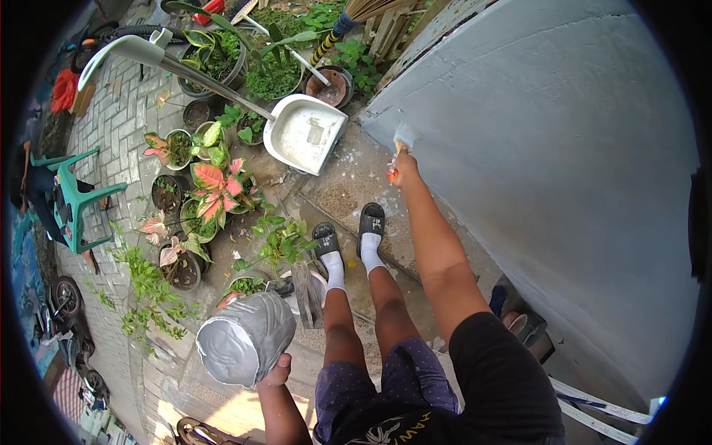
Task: The person paints a concrete wall and pillar with white paint using a brush.
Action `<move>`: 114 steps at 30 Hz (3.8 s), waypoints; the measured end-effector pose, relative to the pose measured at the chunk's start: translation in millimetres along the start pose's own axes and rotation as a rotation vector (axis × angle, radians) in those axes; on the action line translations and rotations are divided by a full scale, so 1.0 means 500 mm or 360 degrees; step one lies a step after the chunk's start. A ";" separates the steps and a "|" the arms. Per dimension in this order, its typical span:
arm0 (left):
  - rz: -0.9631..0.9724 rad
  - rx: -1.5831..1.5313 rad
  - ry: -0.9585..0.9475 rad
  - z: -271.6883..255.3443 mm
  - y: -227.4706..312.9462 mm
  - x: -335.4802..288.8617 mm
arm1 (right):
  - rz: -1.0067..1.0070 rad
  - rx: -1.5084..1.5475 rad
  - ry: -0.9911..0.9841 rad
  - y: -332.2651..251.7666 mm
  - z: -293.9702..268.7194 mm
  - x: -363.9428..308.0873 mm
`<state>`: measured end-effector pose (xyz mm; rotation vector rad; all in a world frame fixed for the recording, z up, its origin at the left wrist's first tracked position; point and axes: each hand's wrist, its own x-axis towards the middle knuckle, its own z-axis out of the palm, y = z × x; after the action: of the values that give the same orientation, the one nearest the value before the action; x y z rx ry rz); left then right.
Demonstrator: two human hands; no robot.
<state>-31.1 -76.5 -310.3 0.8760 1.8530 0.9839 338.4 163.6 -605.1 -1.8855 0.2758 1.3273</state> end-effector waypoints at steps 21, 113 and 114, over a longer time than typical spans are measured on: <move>0.0197 -0.0067 0.0038 -0.045 -0.080 -0.007 | -0.0189 -0.0023 -0.0114 0.039 0.024 -0.108; 0.0181 -0.0196 0.0174 -0.052 -0.077 0.056 | 0.0288 0.0142 -0.0313 -0.082 -0.022 -0.042; 0.0176 -0.0220 0.0170 -0.052 -0.087 0.053 | 0.0330 0.0252 -0.0410 -0.089 -0.054 -0.049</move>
<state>-73.3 -80.9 -348.7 0.8642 1.8156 1.2340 372.3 167.5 -558.8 -1.5676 0.4384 1.6200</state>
